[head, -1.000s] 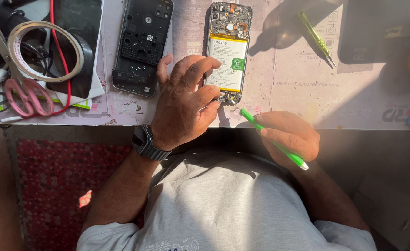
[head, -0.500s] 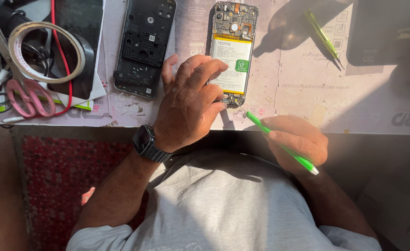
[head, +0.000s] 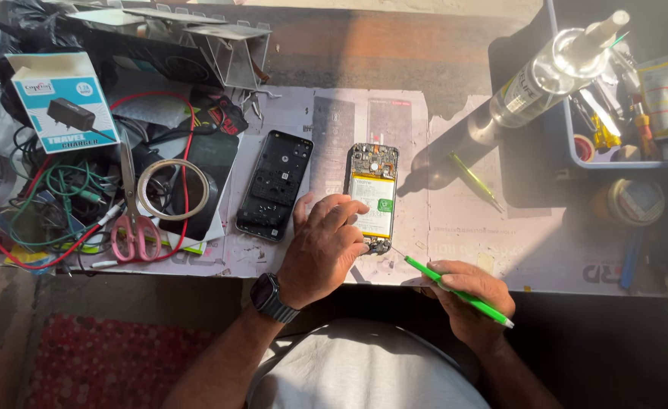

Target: The person uses a green precision screwdriver to remove screws from the bottom edge of a disassembled smartphone. The phone's back cover is removed and placed nearby. The person works methodically along the lower frame, unscrewing fasteners one by one.

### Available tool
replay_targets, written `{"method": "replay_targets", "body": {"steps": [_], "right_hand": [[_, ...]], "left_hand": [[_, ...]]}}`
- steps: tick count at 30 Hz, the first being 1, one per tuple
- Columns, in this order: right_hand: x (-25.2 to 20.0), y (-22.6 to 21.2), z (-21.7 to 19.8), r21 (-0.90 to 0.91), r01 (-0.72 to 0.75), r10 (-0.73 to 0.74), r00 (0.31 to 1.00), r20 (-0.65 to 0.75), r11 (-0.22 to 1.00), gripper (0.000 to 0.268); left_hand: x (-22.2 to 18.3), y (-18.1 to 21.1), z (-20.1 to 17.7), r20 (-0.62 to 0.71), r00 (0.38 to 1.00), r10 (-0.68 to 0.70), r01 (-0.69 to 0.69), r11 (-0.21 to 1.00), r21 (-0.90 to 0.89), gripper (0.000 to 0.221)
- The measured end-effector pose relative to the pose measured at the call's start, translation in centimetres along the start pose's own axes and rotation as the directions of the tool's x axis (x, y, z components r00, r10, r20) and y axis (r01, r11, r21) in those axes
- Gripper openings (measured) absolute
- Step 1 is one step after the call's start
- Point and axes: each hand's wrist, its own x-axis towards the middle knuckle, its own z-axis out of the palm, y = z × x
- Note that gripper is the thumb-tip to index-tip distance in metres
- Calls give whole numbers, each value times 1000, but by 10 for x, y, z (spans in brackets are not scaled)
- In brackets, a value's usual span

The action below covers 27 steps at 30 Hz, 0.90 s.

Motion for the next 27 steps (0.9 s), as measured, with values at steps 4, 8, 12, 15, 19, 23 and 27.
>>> {"method": "replay_targets", "body": {"steps": [4,8,12,15,19,23,27], "right_hand": [[-10,11,-9,-185,48,-51,999,-13,982,24],[-15,15,-11,-2,-7,6,999,-47,1000,21],[-3,15,-5,140,-8,17,998,-65,990,20],[-7,15,-4,149,-12,21,998,-63,989,20],[-11,16,-9,-125,44,-48,998,-32,991,22],[-12,18,-6,297,-29,58,994,-90,955,22],[-17,22,-9,290,-21,48,995,-85,957,23]], "left_hand": [[-14,-12,7,-3,1000,3,-4,998,-55,21],[-20,-17,7,-49,998,-29,22,989,-143,19],[-12,-15,1,-104,994,-25,7,986,-166,16],[-13,-13,0,-135,991,-26,5,987,-160,14],[-16,-11,-10,-210,975,-65,35,989,-145,13],[-31,-21,-52,-253,967,-45,41,999,-18,14],[-46,-49,-89,-261,965,-16,31,998,53,15]]}}
